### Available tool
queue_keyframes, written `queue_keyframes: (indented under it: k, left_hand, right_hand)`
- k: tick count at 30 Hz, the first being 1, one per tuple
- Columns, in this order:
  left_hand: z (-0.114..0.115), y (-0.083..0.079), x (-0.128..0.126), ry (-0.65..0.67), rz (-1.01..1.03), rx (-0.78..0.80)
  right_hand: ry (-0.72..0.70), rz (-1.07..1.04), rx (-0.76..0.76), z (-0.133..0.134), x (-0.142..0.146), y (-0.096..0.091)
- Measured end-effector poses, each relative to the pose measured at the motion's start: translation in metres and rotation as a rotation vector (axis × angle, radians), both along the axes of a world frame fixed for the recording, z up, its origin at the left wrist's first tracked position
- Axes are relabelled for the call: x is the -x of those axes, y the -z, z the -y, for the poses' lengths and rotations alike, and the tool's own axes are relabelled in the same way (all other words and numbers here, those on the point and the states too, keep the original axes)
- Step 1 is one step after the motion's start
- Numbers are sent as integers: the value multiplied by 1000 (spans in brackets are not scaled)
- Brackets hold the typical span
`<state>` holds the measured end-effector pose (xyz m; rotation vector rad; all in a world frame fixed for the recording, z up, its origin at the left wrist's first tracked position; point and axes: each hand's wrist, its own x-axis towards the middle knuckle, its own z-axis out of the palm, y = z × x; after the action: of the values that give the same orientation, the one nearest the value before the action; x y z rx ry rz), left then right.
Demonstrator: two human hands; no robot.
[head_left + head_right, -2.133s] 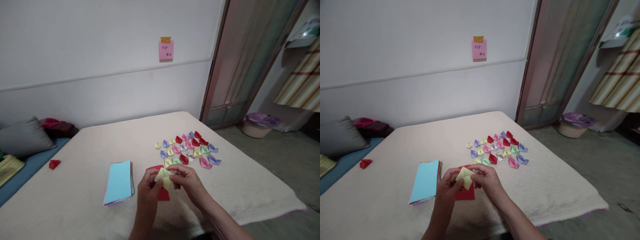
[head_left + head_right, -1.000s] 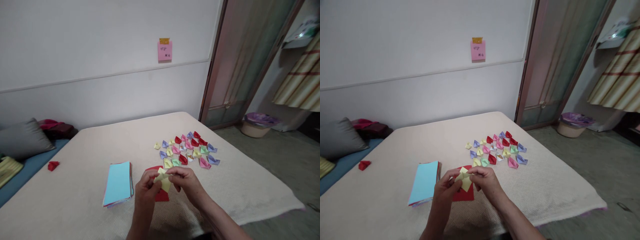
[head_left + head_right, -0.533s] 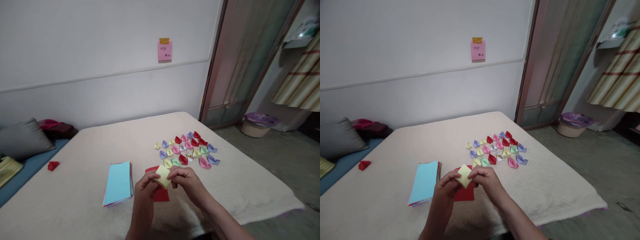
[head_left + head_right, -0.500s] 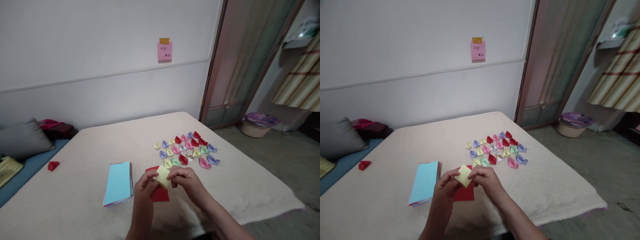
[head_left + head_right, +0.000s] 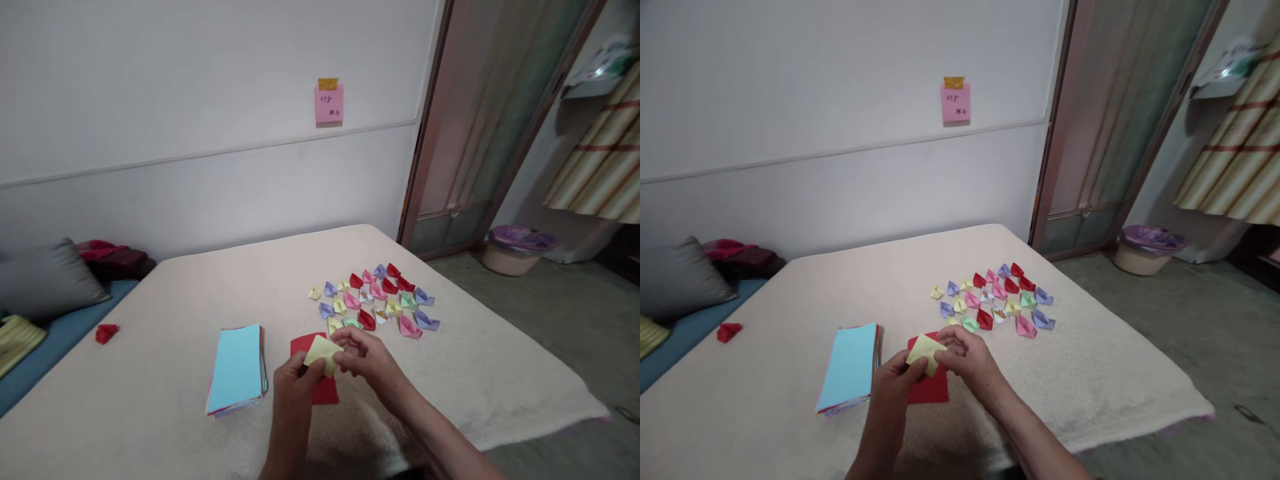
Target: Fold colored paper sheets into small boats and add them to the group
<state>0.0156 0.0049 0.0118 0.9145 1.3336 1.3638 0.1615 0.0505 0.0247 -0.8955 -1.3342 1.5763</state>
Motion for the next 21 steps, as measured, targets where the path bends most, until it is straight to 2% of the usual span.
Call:
queue_keyframes:
  k: [3,5,12,18,21]
  left_hand:
    - [4,-13,-4,41,-45,-64]
    - [6,-16,-6,59,-3,-80]
    - [5,-2,-10,-24,261,-37]
    - [3,-1,-6,-43,257,-38]
    - [1,-2,-2,-48,189,-8]
  right_hand:
    - [-14,66,-8,1,5,1]
    - [24,74,-2,3,9,1]
    - [109,44,95,4,14,4]
    - [6,39,63,1,8,10]
    - [32,71,93,0,6,12]
